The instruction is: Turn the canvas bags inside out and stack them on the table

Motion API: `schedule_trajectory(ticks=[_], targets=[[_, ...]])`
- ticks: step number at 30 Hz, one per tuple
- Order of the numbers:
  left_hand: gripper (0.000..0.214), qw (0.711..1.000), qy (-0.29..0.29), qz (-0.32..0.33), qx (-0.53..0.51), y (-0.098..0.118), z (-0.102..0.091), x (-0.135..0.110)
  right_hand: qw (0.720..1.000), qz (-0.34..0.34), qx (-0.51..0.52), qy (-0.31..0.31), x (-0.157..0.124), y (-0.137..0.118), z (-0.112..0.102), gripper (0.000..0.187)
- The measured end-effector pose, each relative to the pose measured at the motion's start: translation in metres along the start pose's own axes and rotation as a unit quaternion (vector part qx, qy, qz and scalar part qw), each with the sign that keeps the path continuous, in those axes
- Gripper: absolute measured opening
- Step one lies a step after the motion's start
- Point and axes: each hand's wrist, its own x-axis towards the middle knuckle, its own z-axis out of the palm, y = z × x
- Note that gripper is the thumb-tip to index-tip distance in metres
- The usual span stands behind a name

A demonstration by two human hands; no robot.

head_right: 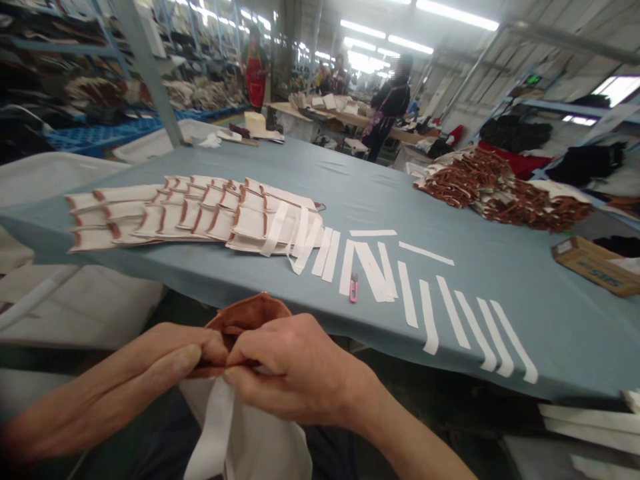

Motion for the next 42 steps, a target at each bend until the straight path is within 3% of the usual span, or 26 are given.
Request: schedule_trajectory(ticks=[3,5,8,11,18,20,22,24,27,30,34,37,42], targets=[[0.047,0.999,-0.017,0.014,0.030,0.001,0.002,0.010,0.990,-0.054,-0.132,0.010,-0.003,-0.002,0.002,0.030],[0.047,0.998,-0.030,0.026,0.056,-0.001,0.007,0.010,0.983,-0.079,-0.162,0.031,-0.007,-0.002,0.003,0.033],[0.040,0.993,-0.044,0.066,0.082,-0.007,0.014,0.004,0.983,-0.109,-0.139,0.060,-0.013,0.001,0.005,0.032],[0.031,0.990,-0.041,0.086,0.106,-0.012,0.019,-0.003,0.989,-0.090,-0.095,0.069,-0.019,0.007,0.006,0.026],[0.025,0.969,0.044,0.143,0.197,-0.010,0.034,0.001,0.990,-0.084,-0.044,0.107,-0.026,0.016,0.012,0.017],[0.025,0.964,0.061,0.154,0.209,-0.008,0.038,0.003,0.992,-0.062,-0.004,0.109,-0.026,0.015,0.009,0.016],[0.025,0.962,0.074,0.158,0.209,-0.008,0.041,0.006,0.995,0.006,0.066,0.077,-0.023,0.015,0.005,0.013],[0.024,0.964,0.085,0.162,0.191,-0.009,0.041,0.010,0.988,0.071,0.136,0.028,-0.016,0.019,0.002,0.028],[0.028,0.983,0.046,0.124,0.124,-0.010,0.033,0.019,0.965,0.072,0.251,-0.030,-0.005,0.028,0.003,0.054],[0.034,0.998,-0.050,0.038,0.025,-0.009,0.016,0.025,0.953,0.060,0.294,-0.038,-0.001,0.027,0.005,0.050],[0.046,0.995,-0.092,0.007,-0.030,-0.008,0.000,0.026,0.986,0.056,0.155,-0.008,-0.007,0.010,-0.005,0.026],[0.068,0.996,-0.084,-0.008,-0.043,-0.006,-0.005,0.026,0.997,0.037,0.060,0.011,-0.014,0.003,-0.019,0.024],[0.079,0.992,-0.073,-0.033,-0.093,0.004,-0.009,0.030,0.993,0.060,0.039,0.098,-0.028,0.020,-0.034,0.027]])
